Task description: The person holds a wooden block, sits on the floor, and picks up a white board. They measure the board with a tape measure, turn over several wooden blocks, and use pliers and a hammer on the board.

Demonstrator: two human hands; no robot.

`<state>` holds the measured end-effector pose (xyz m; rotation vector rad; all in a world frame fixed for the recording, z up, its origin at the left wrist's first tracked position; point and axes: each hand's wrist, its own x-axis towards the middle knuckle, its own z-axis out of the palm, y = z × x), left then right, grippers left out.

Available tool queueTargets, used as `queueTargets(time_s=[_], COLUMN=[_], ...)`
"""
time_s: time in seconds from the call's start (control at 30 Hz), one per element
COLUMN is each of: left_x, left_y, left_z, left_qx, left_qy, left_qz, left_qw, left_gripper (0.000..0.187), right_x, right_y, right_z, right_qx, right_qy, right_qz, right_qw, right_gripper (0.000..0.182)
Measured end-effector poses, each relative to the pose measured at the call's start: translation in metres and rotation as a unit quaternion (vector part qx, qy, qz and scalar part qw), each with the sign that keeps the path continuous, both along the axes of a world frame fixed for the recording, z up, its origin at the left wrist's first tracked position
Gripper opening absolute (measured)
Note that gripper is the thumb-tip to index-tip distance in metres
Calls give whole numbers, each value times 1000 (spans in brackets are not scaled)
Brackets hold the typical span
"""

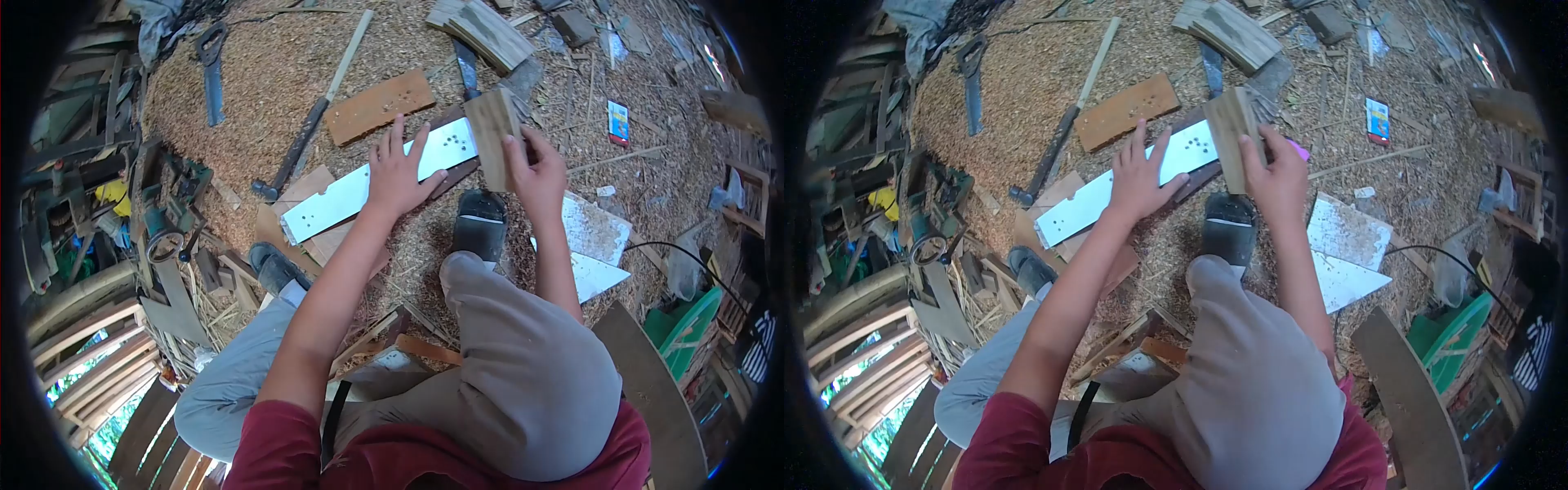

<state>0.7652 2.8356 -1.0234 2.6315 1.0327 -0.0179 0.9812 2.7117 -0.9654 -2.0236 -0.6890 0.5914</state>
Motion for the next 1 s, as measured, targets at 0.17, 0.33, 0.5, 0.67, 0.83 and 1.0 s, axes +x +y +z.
queueTargets(time_s=[0.17,0.33,0.5,0.67,0.83,1.0], left_x=[4,5,6,4,11,36], left_y=[-1,0,2,0,2,5], left_z=[-2,-3,-1,-8,3,0], left_qx=[-11,-23,-39,-39,-47,-120], left_qy=[22,27,35,31,31,-185], left_qz=[10,19,21,24,27,-19], left_qw=[1000,999,998,998,998,975], left_gripper=[89,90,90,90,103,146], right_x=[-9,-20,-29,-53,-48,-33], right_y=[11,28,46,54,50,38], right_z=[9,35,8,-3,-12,-19], right_qx=[23,53,36,5,20,7], right_qy=[-121,-198,-250,-229,-199,-41], right_qz=[13,45,80,100,63,65], right_qw=[992,978,964,968,978,997], right_gripper=[33,27,24,29,31,47])
